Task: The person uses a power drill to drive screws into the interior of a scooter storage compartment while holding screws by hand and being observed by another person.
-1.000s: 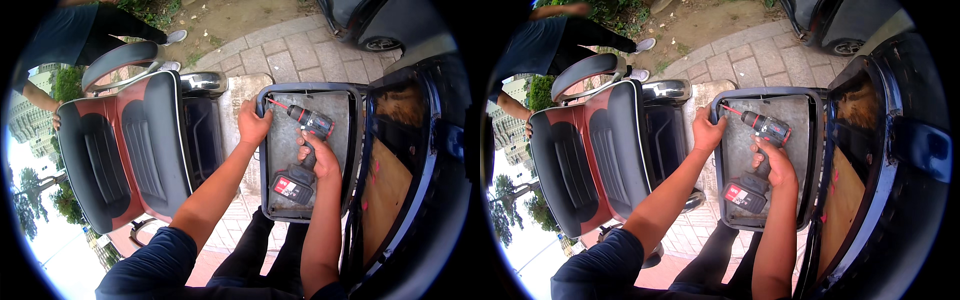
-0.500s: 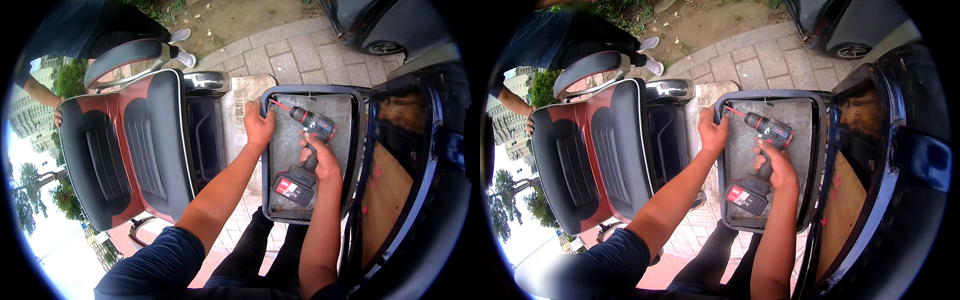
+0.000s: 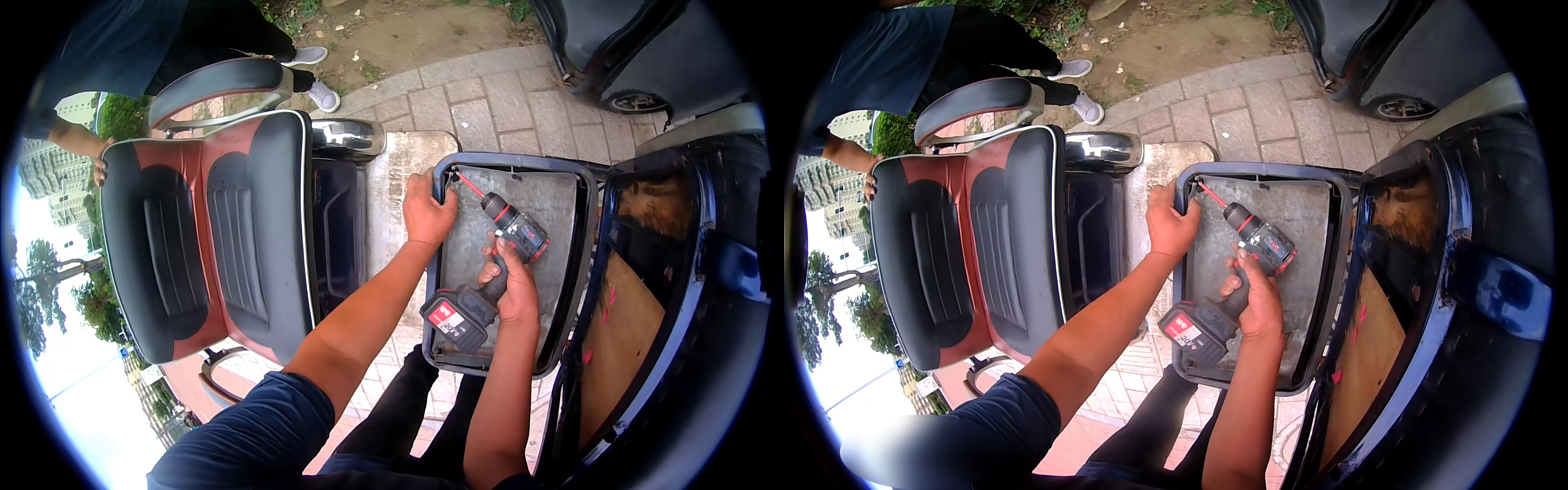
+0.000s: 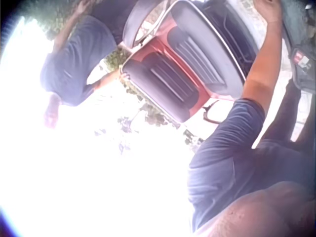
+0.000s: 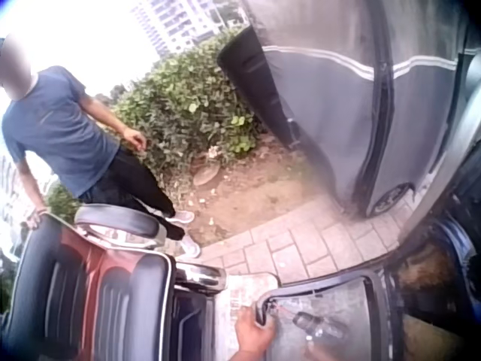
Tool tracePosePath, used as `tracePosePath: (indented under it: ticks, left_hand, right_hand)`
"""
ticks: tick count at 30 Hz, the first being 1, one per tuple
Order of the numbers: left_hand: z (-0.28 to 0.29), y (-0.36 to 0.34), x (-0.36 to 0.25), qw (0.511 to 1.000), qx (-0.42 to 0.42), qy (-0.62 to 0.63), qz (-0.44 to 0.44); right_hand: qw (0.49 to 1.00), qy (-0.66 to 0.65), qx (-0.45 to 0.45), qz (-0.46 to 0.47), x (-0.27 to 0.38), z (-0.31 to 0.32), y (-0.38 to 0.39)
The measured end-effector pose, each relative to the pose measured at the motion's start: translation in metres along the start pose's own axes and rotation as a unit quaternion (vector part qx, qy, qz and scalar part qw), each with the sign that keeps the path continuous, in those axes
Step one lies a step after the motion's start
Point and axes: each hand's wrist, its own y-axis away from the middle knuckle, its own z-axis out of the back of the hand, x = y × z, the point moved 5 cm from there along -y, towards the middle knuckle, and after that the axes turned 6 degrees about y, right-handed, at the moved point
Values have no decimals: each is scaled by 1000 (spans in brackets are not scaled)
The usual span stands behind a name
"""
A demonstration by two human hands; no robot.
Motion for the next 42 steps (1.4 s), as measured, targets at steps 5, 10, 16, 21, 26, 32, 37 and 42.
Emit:
tracePosePath:
  ticks: [5,10,16,21,26,32,37,42]
  left_hand:
    - [1,-1,-4,1000,8,7,11]
    - [0,-2,-1,999,7,24,32]
    - [-1,-4,1,999,6,42,29]
    - [-2,-5,2,998,10,56,8]
    - [-2,-3,1,998,7,62,11]
    - [-1,-4,1,999,16,45,3]
    - [-2,-3,-2,999,12,52,0]
    - [-1,-4,0,999,19,34,-2]
  right_hand:
    - [999,-36,-20,12,-14,-13,7]
    - [997,-67,-25,9,-22,-14,5]
    - [994,-108,5,-11,-26,-12,3]
    - [984,-172,19,-47,-28,-18,2]
    - [979,-197,18,-59,-35,-22,-2]
    - [976,-206,25,-72,-35,-25,1]
    - [967,-235,28,-93,-34,-33,1]
    - [972,-218,26,-84,-35,-31,2]
